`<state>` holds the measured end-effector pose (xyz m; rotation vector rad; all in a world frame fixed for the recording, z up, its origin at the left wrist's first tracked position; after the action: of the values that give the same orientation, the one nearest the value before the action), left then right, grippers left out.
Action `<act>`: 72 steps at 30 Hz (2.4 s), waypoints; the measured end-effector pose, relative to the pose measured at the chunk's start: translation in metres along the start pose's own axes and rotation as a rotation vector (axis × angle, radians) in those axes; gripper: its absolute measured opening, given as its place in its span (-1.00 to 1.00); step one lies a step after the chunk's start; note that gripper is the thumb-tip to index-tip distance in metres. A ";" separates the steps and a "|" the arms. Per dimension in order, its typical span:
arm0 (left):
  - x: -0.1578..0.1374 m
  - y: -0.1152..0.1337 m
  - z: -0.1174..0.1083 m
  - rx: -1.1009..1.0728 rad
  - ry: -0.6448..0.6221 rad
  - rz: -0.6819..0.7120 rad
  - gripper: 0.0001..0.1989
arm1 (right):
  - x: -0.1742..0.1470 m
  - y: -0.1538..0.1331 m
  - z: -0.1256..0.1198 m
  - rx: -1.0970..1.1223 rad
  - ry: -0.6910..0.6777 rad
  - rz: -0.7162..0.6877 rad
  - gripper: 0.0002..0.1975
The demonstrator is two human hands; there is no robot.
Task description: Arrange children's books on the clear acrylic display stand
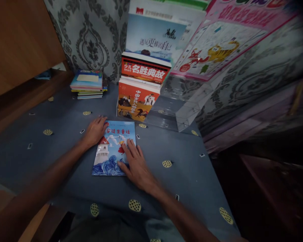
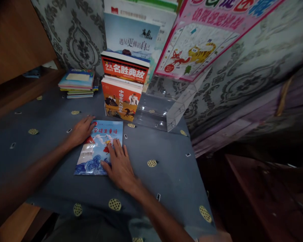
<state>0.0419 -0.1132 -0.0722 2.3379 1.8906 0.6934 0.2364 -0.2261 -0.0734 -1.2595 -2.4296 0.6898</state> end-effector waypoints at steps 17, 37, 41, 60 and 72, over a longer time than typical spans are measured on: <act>-0.051 0.006 -0.013 -1.235 0.158 -0.651 -0.62 | 0.033 0.019 -0.005 0.174 0.236 0.003 -0.34; -0.071 0.058 0.022 -1.845 -0.083 -1.019 -0.76 | 0.032 0.046 -0.005 1.715 0.302 0.344 -0.43; -0.073 0.062 0.025 -1.848 -0.164 -1.051 -0.66 | 0.032 0.057 -0.008 1.742 0.329 0.362 -0.51; -0.069 0.080 0.010 -1.807 -0.164 -0.935 -0.52 | 0.033 0.065 -0.011 1.620 0.259 0.285 -0.61; -0.070 0.083 0.014 -1.868 -0.296 -0.939 -0.42 | 0.031 0.037 0.003 1.708 0.030 0.343 -0.40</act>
<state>0.1124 -0.1968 -0.0801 0.3091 0.9114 1.0435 0.2423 -0.1831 -0.0940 -0.7460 -0.7510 2.0441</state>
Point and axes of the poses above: each hand's wrist, its own x-axis towards the middle knuckle, its own z-axis out of the palm, y = z × x, the point moved 8 cm from there along x, towards the middle knuckle, and after that the axes turned 1 degree about x, right-handed, at the moved point
